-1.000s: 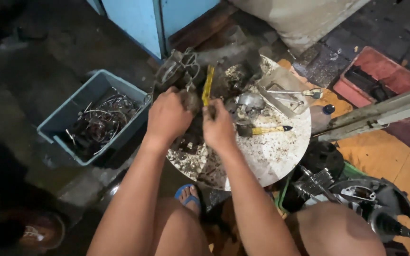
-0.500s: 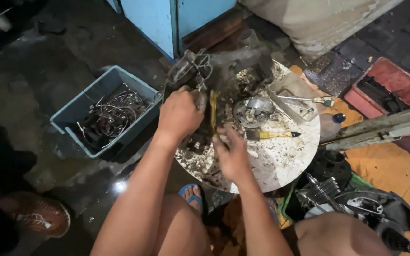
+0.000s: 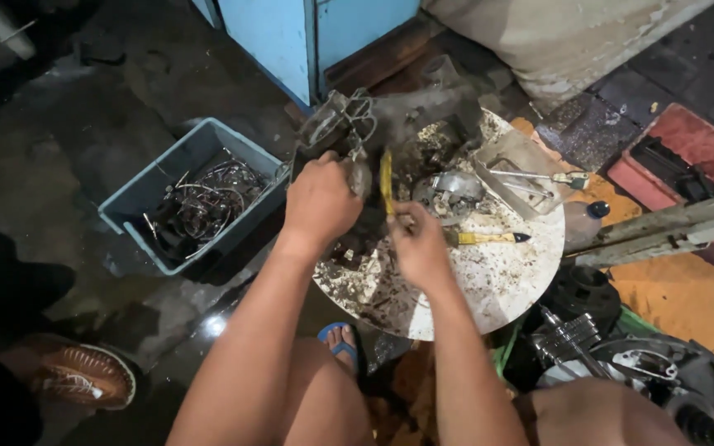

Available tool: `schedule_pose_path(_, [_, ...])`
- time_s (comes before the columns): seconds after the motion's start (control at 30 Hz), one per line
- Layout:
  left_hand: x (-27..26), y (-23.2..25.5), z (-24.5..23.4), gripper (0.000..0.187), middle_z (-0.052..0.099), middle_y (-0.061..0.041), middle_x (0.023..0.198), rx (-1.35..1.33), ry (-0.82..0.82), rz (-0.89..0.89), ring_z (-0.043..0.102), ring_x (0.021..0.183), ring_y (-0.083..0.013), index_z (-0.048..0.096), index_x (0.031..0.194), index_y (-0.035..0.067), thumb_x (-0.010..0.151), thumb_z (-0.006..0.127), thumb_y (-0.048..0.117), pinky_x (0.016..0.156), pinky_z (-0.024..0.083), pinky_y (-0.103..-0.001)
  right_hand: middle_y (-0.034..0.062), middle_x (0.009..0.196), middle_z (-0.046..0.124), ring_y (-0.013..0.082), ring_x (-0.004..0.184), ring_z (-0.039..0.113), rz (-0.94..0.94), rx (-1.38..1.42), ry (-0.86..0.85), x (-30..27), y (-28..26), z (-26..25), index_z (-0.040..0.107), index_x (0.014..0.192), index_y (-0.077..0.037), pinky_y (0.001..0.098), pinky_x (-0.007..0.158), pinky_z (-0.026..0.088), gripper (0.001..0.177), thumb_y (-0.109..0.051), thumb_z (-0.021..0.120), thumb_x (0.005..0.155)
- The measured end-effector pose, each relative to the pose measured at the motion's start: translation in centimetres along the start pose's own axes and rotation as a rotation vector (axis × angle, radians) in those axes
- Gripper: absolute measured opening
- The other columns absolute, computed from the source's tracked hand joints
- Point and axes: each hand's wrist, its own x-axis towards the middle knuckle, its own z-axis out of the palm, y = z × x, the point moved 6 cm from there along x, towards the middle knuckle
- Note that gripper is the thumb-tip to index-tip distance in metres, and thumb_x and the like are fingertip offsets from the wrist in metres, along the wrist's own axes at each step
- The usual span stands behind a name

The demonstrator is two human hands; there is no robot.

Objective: The person pours a liquid from a plastic bottle onto a dirty engine block and then uses a yellow brush to scrub the surface. They continue scrubbing the engine block and a separate metal component on a white circular tray, removing grime and residue.

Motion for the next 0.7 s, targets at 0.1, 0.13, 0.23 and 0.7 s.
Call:
schedule_pose_path(0.1, [-0.2,0.2,-0.1,0.045,0.068,-0.022,0.129,0.043,0.004,-0.001,0.067,0.106,-0.0447,0.073,0.126,-0.002,0.086,0.058,0.013,0.085,0.059,-0.065,0.031,0.123,0.066,0.0452,0.11,0.07,0.007,0.008,-0.077,-2.1,-1.7,0.3,0.064,0.13,0.003,0.0526,0.084,0.057,0.035,-0.014,0.063,0.099])
schedule_pose_path(0.13, [0.0,-0.3,0.3,0.045,0.068,-0.022,0.129,0.041,0.001,-0.009,0.067,0.106,-0.0447,0.073,0.126,-0.002,0.086,0.058,0.013,0.085,0.059,-0.065,0.031,0.123,0.066,0.0452,0.11,0.07,0.012,0.005,-0.084,-2.6,-1.8,-0.3,0.064,0.13,0.003,0.0526,0.084,0.057,0.035,-0.014,0.063,0.099])
schedule_pose_path(0.23, [0.1,-0.6,1.0,0.047,0.068,-0.022,0.129,0.04,0.007,0.004,0.067,0.105,-0.0449,0.072,0.127,0.0,0.085,0.06,0.018,0.084,0.059,-0.067,0.0238,0.123,0.07,0.0296,0.1,0.073,0.083,-0.072,-0.08,-2.9,-1.4,-0.8,0.07,0.126,-0.003,0.0448,0.084,0.058,0.033,-0.016,0.067,0.096])
schedule_pose_path(0.7, [-0.4,0.1,-0.6,0.048,0.069,-0.023,0.121,-0.06,-0.032,-0.109,0.069,0.103,-0.0436,0.071,0.12,-0.008,0.083,0.061,0.021,0.086,0.058,-0.065,0.0142,0.088,0.063,0.0248,0.075,0.058,-0.101,0.219,0.136,-2.2,-0.1,1.7,0.067,0.129,-0.013,0.0334,0.057,0.04,0.03,-0.013,0.062,0.099])
